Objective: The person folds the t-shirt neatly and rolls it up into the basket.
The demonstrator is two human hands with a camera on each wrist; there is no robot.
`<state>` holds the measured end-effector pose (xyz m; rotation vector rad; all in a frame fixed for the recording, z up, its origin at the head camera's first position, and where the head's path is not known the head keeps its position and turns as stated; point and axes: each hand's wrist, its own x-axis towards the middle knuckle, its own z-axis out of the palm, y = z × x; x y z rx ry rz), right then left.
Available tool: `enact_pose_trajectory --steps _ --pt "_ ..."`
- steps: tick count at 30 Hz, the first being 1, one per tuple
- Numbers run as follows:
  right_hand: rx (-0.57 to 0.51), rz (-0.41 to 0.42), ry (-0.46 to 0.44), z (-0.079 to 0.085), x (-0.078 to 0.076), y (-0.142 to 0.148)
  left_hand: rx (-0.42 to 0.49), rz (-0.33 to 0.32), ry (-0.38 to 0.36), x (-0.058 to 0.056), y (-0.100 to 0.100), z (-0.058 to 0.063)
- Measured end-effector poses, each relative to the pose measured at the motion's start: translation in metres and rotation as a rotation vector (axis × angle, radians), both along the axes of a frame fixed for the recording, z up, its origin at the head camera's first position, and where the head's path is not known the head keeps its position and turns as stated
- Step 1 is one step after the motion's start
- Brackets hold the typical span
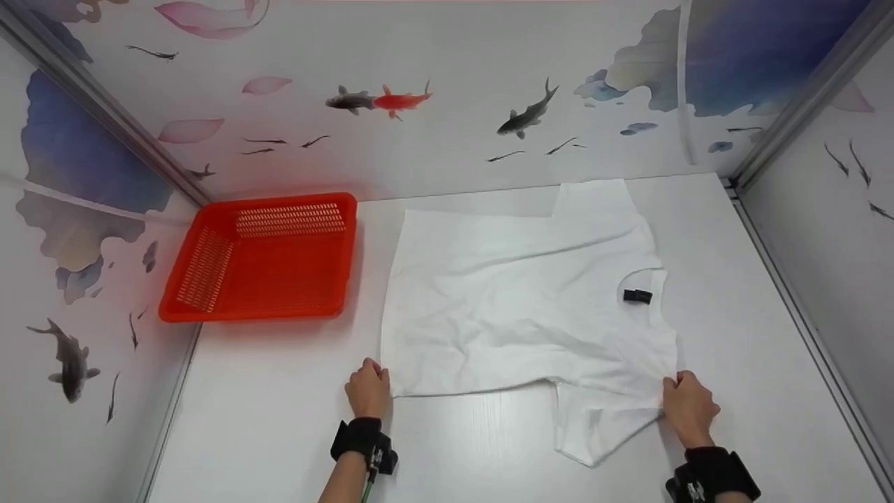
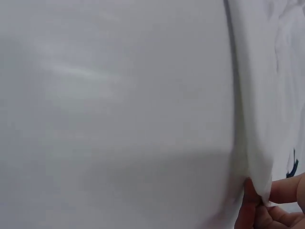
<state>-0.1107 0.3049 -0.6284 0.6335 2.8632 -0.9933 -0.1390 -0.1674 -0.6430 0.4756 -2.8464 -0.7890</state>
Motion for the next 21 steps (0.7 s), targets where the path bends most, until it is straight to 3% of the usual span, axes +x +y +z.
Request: enact_pose_trajectory --steps 6,10,21 --pt "0.006 0.000 -0.005 -0.005 0.006 0.025 0.016 -0.058 -0.016 0.028 -0.008 -0.002" --pt "0.016 -0.016 0.018 -0.006 0.008 0.028 0.033 -0.089 -0.010 0.040 -0.008 -0.002" --pt "0.067 -0.030 0.013 -0.007 0.021 0.027 0.082 -0.117 -0.040 0.050 -0.012 -0.004"
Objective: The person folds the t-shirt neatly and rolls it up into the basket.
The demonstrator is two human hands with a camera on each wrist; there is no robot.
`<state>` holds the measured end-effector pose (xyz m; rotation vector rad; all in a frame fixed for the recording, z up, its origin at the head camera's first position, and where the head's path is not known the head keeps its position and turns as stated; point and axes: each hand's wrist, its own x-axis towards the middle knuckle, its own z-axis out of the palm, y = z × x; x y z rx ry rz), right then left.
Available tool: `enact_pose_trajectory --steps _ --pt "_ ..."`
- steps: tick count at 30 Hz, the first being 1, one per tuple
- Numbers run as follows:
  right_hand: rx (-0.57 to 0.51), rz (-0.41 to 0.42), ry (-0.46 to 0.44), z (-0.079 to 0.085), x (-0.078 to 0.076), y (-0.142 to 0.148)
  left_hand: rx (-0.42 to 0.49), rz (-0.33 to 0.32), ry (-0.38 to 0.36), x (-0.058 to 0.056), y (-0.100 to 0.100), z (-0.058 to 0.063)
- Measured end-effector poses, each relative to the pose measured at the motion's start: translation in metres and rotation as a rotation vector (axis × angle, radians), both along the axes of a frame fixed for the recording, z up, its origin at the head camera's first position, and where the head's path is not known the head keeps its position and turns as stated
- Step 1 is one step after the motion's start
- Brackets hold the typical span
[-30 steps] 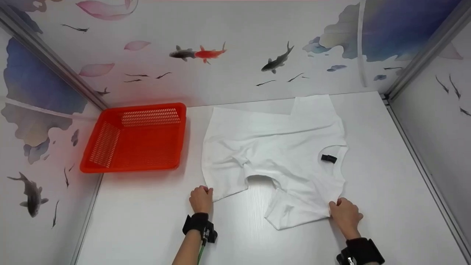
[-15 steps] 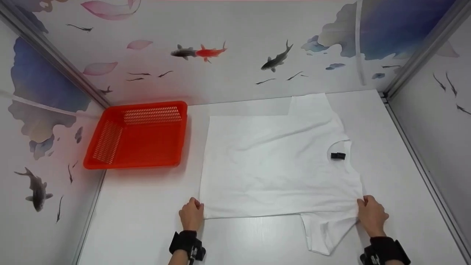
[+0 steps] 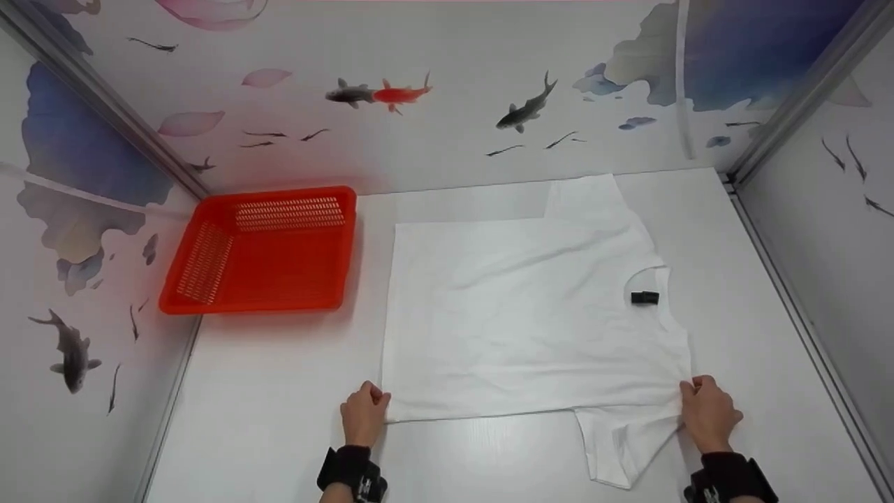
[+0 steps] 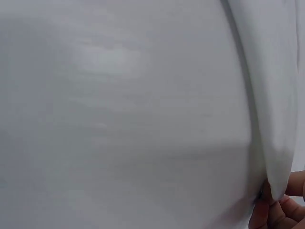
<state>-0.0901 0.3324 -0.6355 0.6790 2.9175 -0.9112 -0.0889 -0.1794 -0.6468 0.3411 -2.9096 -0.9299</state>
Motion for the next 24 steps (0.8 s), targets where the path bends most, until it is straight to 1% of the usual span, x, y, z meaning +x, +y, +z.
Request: enact_pose_trajectory --steps 3,7,12,13,14,16,19,21,24 --pt "0.012 0.004 -0.002 0.000 0.004 0.000 0.020 0.002 0.000 0.001 -0.002 -0.001" --pt "0.016 0.011 0.027 0.002 0.006 0.000 0.026 -0.003 0.017 0.001 -0.004 -0.003" --pt "0.009 0.023 0.044 0.003 0.007 0.004 0.052 -0.008 0.017 0.001 -0.008 -0.002" --pt "0.008 0.027 0.046 0.004 0.009 0.006 0.059 -0.018 0.018 0.001 -0.009 -0.002" --pt "0.005 0.032 0.048 0.004 0.010 0.007 0.062 -0.033 0.022 0.002 -0.010 -0.001" --pt "-0.001 0.034 0.045 0.006 0.016 0.008 0.065 -0.085 0.028 0.005 -0.013 -0.001" --pt "-0.016 0.026 0.019 0.006 0.025 0.008 0.044 -0.190 0.027 0.014 -0.017 -0.002" --pt "-0.034 0.024 -0.014 0.005 0.031 0.006 0.037 -0.246 0.007 0.021 -0.020 -0.004" --pt "-0.051 0.045 -0.042 0.004 0.037 0.007 0.039 -0.301 -0.025 0.029 -0.021 -0.006"
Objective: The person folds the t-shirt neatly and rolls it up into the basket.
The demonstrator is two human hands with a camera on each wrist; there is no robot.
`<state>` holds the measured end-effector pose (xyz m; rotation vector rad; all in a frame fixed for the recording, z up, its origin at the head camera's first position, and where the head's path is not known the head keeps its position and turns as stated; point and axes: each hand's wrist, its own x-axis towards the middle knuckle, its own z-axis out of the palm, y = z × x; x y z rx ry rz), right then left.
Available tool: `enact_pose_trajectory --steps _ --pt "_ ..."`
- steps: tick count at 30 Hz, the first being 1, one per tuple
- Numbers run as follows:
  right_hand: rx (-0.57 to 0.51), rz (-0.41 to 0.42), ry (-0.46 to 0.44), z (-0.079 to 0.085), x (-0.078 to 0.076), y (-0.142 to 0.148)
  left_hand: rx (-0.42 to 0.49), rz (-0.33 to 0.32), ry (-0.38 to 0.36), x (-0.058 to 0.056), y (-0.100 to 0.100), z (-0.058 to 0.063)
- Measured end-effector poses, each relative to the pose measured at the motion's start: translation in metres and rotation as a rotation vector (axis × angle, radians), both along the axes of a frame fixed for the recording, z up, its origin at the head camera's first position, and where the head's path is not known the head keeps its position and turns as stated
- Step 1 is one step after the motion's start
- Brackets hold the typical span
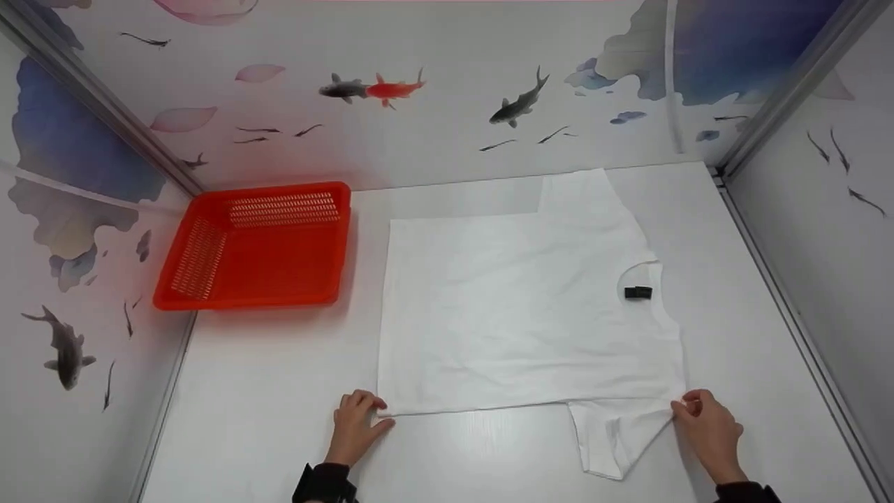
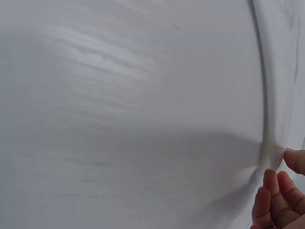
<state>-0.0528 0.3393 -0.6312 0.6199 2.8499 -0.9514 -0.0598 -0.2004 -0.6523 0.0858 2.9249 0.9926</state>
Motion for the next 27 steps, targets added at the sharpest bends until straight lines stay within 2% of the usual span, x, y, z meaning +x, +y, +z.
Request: enact_pose_trajectory --steps 5,11,15,19,22,24,27 --pt "0.015 0.025 0.028 -0.004 0.002 -0.002 -0.005 -0.043 0.007 0.005 -0.004 -0.003" --pt "-0.035 -0.040 0.064 -0.007 0.000 -0.004 -0.080 -0.067 0.119 0.000 -0.005 -0.008" --pt "-0.091 -0.043 0.026 -0.008 -0.004 -0.006 -0.124 -0.087 0.187 -0.002 -0.005 -0.010" --pt "-0.058 0.036 0.015 -0.008 -0.004 -0.005 -0.121 -0.096 0.248 -0.003 -0.006 -0.012" --pt "-0.005 0.104 0.050 -0.007 -0.003 -0.004 -0.108 -0.102 0.307 -0.003 -0.006 -0.012" --pt "0.018 0.118 0.076 -0.006 -0.001 -0.003 -0.093 -0.108 0.343 -0.004 -0.006 -0.010" --pt "0.036 0.139 0.144 -0.004 0.000 0.001 -0.062 -0.110 0.355 -0.007 -0.006 -0.004"
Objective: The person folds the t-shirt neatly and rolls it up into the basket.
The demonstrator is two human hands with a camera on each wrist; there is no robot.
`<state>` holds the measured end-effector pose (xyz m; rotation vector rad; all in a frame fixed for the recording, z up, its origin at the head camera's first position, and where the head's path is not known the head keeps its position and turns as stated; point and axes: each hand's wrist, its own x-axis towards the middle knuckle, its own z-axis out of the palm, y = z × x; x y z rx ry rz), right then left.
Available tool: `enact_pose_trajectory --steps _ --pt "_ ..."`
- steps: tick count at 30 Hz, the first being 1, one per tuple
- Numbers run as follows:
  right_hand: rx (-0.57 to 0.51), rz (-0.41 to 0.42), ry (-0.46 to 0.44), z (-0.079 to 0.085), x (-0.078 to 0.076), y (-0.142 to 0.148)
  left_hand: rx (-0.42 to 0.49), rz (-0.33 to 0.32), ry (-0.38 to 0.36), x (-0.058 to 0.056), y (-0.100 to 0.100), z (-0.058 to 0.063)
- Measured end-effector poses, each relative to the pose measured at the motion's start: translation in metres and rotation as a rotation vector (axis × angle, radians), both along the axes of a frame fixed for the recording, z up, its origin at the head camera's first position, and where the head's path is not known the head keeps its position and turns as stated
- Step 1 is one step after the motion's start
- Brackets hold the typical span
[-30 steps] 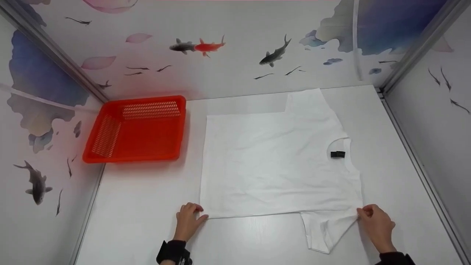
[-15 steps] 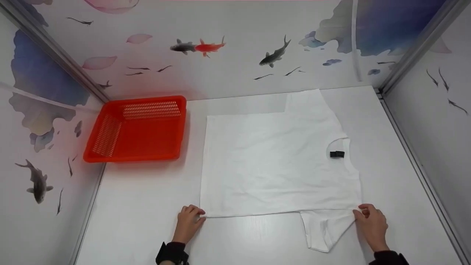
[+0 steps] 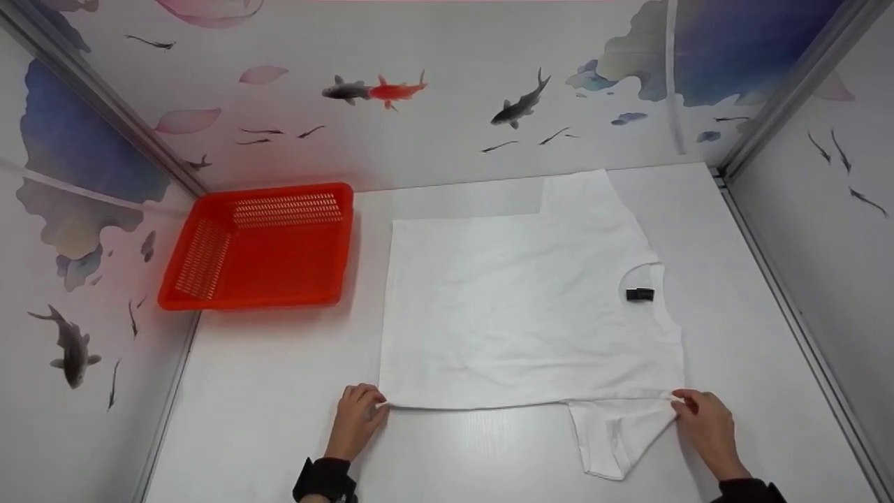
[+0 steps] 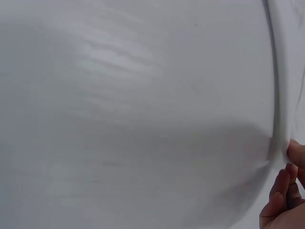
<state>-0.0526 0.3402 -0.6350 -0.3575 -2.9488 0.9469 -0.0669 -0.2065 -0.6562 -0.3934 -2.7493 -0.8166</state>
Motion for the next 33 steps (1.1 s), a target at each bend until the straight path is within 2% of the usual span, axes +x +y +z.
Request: enact_pose_trajectory --steps 4,12,15,19,24,30,33 --pt "-0.020 0.032 0.052 0.007 -0.001 0.006 0.036 -0.002 -0.033 -0.007 -0.001 0.013" --pt "-0.143 -0.034 -0.030 0.033 -0.016 0.015 0.074 -0.018 -0.042 -0.037 -0.003 0.034" --pt "-0.167 -0.052 0.003 0.040 -0.025 0.014 0.088 -0.013 -0.056 -0.051 -0.005 0.043" --pt "-0.140 -0.041 0.102 0.044 -0.041 0.010 0.116 -0.014 -0.072 -0.070 -0.005 0.051" --pt "-0.097 -0.002 0.207 0.040 -0.067 0.007 0.141 -0.010 -0.121 -0.094 -0.005 0.053" --pt "-0.070 0.044 0.247 0.035 -0.093 0.009 0.196 0.016 -0.151 -0.118 -0.002 0.049" --pt "-0.056 0.052 0.264 0.034 -0.104 0.009 0.265 0.053 -0.207 -0.127 0.000 0.045"
